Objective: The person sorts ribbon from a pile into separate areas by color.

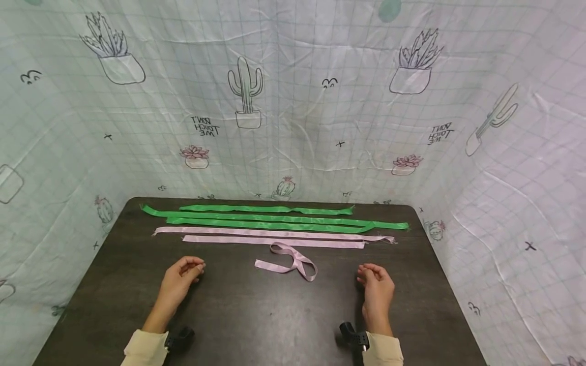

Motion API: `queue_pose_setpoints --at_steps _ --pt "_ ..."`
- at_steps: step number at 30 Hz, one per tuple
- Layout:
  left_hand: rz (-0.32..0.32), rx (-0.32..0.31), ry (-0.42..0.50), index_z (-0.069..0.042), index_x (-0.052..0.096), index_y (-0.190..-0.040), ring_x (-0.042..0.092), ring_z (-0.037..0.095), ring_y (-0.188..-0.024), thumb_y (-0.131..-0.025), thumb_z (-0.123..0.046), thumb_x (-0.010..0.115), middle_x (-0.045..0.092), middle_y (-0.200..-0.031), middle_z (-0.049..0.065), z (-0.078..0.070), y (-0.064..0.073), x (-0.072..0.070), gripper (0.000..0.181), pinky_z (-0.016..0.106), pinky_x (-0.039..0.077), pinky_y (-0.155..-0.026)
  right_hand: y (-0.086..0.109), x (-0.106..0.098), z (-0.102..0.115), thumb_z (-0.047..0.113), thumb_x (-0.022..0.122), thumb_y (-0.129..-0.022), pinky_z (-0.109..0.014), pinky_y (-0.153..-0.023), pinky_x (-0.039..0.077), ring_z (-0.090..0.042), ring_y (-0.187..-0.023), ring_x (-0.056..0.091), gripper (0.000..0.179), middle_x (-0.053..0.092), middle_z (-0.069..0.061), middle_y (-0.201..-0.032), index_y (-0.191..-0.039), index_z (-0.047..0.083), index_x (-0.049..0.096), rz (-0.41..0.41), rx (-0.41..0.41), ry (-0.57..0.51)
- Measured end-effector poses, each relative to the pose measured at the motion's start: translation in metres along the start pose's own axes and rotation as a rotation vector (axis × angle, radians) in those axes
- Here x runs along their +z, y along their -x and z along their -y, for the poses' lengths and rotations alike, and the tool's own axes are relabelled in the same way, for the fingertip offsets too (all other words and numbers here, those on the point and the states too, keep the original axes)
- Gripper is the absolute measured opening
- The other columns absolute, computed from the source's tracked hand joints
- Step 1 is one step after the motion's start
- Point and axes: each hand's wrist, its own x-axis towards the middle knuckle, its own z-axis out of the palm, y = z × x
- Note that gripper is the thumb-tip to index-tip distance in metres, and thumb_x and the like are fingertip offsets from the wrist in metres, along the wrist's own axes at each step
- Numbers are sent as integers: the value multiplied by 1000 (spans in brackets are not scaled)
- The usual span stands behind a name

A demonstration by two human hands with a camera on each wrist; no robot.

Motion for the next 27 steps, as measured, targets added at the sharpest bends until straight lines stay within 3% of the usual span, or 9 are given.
queue_pose_setpoints --at_steps 8,20,27 --pt "42 44 -4 2 71 -107 65 11 -76 -97 -1 71 73 -101 21 2 11 24 10 20 52 -66 16 13 -5 -3 61 -101 -21 -67 59 -8 -76 73 19 76 8 -80 -114 -18 60 47 -18 31" --pt "101 99 -38 -2 72 -107 61 6 -75 -97 -5 74 73 -99 14 1 19 49 11 20 48 -68 34 31 -10 -5 61 -100 -22 -69 59 -9 -77 73 20 76 6 -82 -114 -18 61 97 15 36" --pt "146 144 -85 -5 73 -104 65 5 -82 -95 -4 74 75 -95 8 -4 18 72 10 21 49 -75 42 43 -11 -2 64 -99 -21 -70 58 -7 -78 71 21 70 9 -80 -113 -16 63 121 -19 157"
